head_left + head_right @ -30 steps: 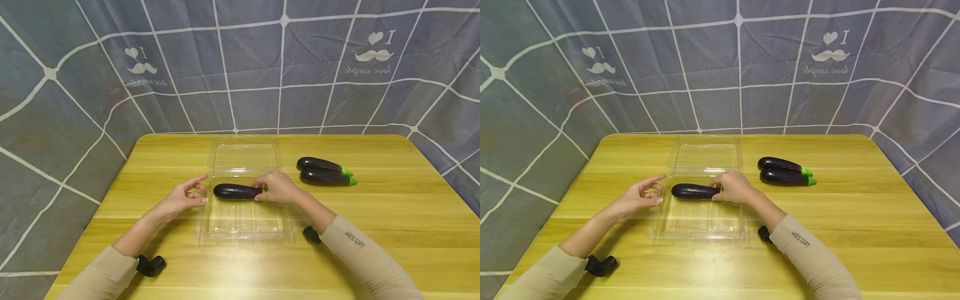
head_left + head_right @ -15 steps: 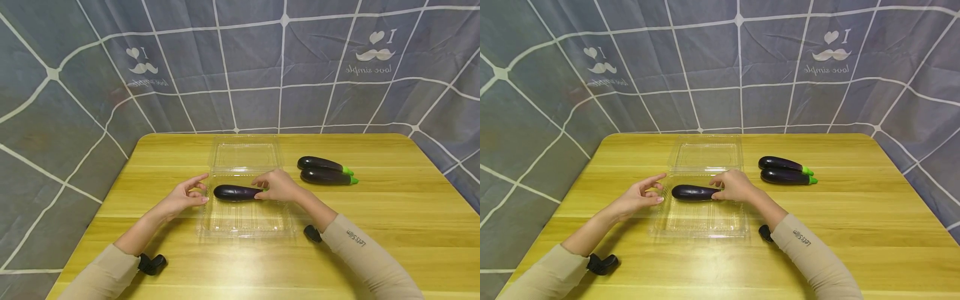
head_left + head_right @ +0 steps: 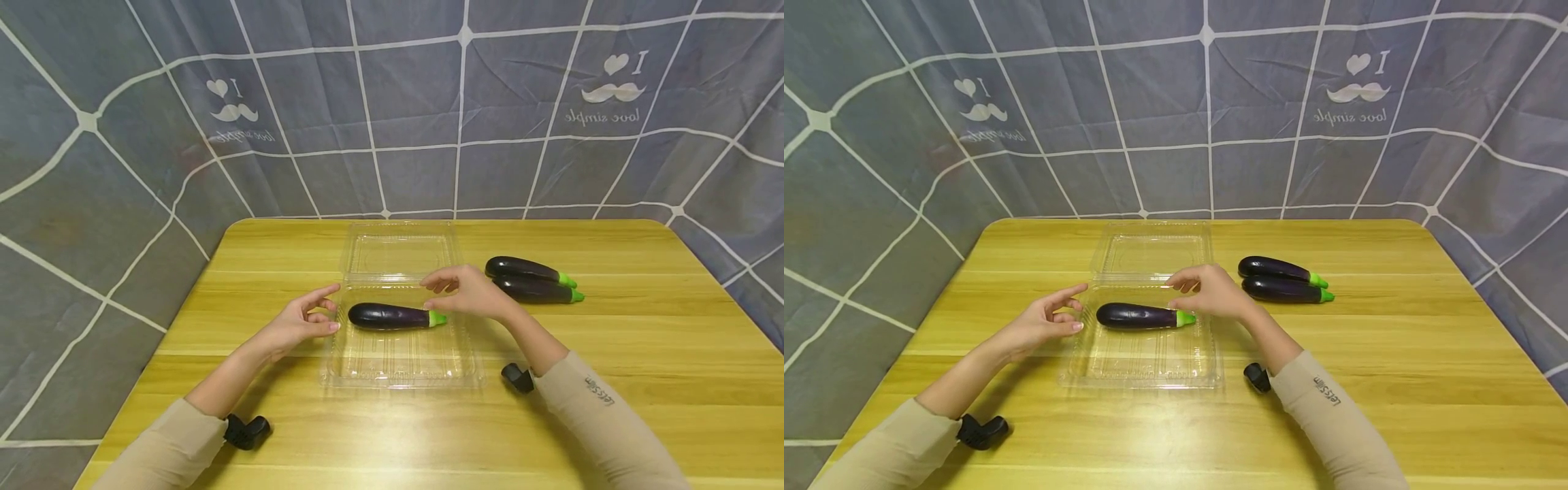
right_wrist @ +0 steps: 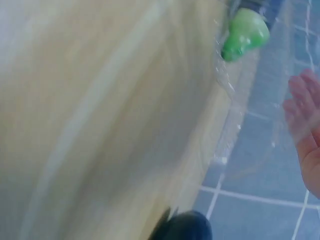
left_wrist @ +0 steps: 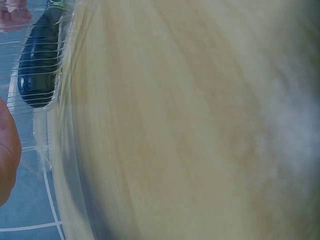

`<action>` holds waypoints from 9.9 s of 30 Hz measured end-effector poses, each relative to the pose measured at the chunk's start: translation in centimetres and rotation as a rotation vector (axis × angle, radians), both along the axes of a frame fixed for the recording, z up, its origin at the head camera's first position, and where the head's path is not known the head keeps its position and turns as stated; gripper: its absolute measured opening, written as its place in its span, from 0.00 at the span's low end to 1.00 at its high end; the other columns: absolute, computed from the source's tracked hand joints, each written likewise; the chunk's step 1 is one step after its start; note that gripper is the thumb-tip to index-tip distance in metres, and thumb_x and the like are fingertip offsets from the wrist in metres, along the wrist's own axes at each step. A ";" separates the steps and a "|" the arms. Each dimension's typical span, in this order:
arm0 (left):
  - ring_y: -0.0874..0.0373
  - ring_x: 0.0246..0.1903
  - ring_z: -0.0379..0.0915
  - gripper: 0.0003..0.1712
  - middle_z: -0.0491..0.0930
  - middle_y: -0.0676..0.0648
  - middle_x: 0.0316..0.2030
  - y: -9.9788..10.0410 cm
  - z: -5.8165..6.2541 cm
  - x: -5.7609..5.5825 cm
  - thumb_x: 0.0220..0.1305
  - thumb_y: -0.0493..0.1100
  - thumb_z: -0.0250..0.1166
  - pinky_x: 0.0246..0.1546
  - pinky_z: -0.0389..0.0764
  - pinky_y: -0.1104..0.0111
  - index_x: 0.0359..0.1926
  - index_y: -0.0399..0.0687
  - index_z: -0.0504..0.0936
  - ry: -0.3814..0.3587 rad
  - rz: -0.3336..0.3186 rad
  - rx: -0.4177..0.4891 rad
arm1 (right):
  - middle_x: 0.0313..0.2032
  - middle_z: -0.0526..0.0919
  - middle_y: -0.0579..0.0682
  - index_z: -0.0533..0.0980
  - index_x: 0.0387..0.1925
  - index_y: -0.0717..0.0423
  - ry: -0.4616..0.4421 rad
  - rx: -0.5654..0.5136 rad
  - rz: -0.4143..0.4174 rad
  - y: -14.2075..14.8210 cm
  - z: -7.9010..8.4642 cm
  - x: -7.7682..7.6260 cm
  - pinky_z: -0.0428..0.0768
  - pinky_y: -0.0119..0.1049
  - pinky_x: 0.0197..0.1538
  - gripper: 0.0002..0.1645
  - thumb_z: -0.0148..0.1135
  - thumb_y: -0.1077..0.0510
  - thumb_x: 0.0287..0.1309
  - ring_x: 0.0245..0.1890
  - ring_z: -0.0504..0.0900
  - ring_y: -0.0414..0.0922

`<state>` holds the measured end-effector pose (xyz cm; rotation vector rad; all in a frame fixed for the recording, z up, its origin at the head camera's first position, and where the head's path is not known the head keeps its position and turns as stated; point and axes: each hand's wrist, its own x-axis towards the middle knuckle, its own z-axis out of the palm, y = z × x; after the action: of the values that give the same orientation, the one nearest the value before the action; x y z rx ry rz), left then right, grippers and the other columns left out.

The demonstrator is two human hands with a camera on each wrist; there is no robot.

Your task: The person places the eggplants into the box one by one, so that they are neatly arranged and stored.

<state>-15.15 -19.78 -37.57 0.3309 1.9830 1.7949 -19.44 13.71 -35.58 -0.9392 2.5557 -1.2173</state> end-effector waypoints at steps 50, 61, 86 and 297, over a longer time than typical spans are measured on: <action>0.63 0.31 0.70 0.45 0.62 0.38 0.50 -0.1 0.1 0.0 0.57 0.32 0.65 0.36 0.75 0.75 0.71 0.39 0.50 -0.004 -0.008 -0.012 | 0.45 0.79 0.44 0.75 0.51 0.65 0.051 0.031 -0.331 16.5 1.9 2.1 0.75 0.22 0.41 0.26 0.68 0.56 0.52 0.42 0.77 0.31; 0.63 0.32 0.71 0.44 0.61 0.38 0.50 -0.2 0.2 -0.1 0.57 0.31 0.64 0.35 0.75 0.76 0.71 0.37 0.50 0.008 -0.001 -0.017 | 0.44 0.78 0.41 0.74 0.51 0.64 -0.002 0.060 -0.345 19.5 1.0 1.7 0.75 0.21 0.41 0.24 0.67 0.57 0.53 0.42 0.74 0.29; 0.62 0.33 0.71 0.44 0.62 0.37 0.51 0.1 0.5 -0.1 0.57 0.32 0.65 0.34 0.75 0.75 0.71 0.38 0.51 0.000 0.001 -0.037 | 0.44 0.77 0.65 0.73 0.52 0.68 -0.082 0.156 -0.398 21.1 -1.4 0.6 0.78 0.28 0.34 0.28 0.68 0.55 0.52 0.35 0.74 0.26; 0.62 0.33 0.71 0.44 0.62 0.38 0.49 -0.1 -0.6 -0.3 0.57 0.28 0.63 0.34 0.75 0.75 0.71 0.38 0.52 0.005 0.013 -0.016 | 0.34 0.81 0.44 0.81 0.43 0.58 -0.028 0.087 0.219 -0.1 0.9 1.5 0.79 0.36 0.36 0.18 0.71 0.58 0.47 0.32 0.76 0.40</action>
<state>-15.42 -19.88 -38.14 0.3188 2.0058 1.7869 -17.90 13.65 -34.71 -1.1388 2.3870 -1.0428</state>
